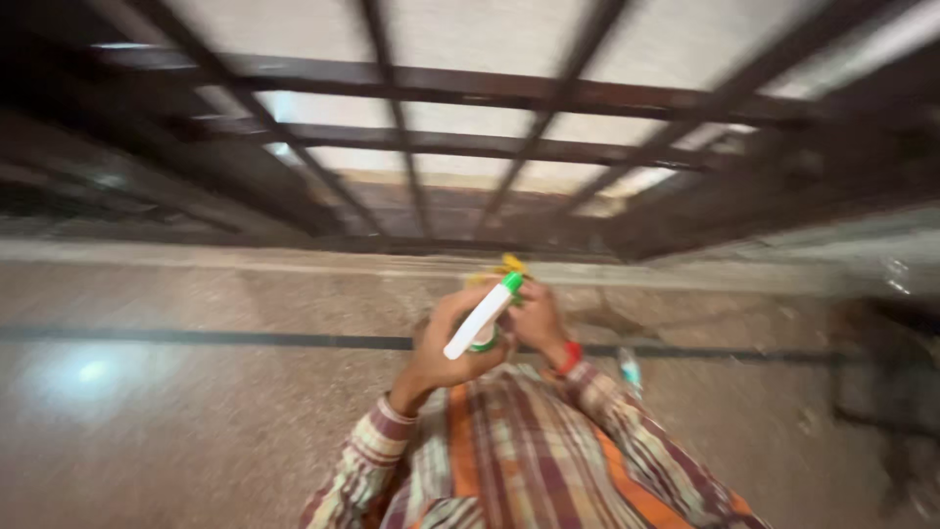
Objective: The person wipes the bars and frame of a metal gate using a cloth and spray from a bottle.
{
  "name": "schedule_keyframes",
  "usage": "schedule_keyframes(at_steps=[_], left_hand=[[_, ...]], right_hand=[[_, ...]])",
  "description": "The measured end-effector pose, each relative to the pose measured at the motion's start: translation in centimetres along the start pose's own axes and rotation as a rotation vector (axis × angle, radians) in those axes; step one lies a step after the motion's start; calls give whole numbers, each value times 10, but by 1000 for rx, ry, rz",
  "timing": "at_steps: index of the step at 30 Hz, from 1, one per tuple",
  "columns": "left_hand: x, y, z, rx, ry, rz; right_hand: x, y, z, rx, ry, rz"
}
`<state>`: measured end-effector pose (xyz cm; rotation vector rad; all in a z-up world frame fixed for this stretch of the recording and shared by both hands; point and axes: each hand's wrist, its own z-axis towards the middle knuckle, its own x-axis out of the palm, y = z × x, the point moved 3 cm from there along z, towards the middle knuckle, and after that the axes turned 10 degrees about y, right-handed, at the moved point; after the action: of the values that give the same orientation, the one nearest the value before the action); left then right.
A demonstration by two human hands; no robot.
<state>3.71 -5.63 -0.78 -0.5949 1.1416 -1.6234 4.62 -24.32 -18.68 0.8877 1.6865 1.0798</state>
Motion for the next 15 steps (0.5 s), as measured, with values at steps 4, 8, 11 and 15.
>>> schedule_keyframes(at_steps=[4,8,11,15], left_hand=[[-27,11,-20,-256,-36,-315],[-63,6,-33,-240,-230,-311],[-91,-5,-43,-207,-331,-190],[-124,-23,-53,-181,-428,-117]], right_hand=[[-1,20,-1,69,-42,-178],[12,36,3,-60,-6,-140],[23,40,7,63,57,-94],[43,55,18,20,121,-68]])
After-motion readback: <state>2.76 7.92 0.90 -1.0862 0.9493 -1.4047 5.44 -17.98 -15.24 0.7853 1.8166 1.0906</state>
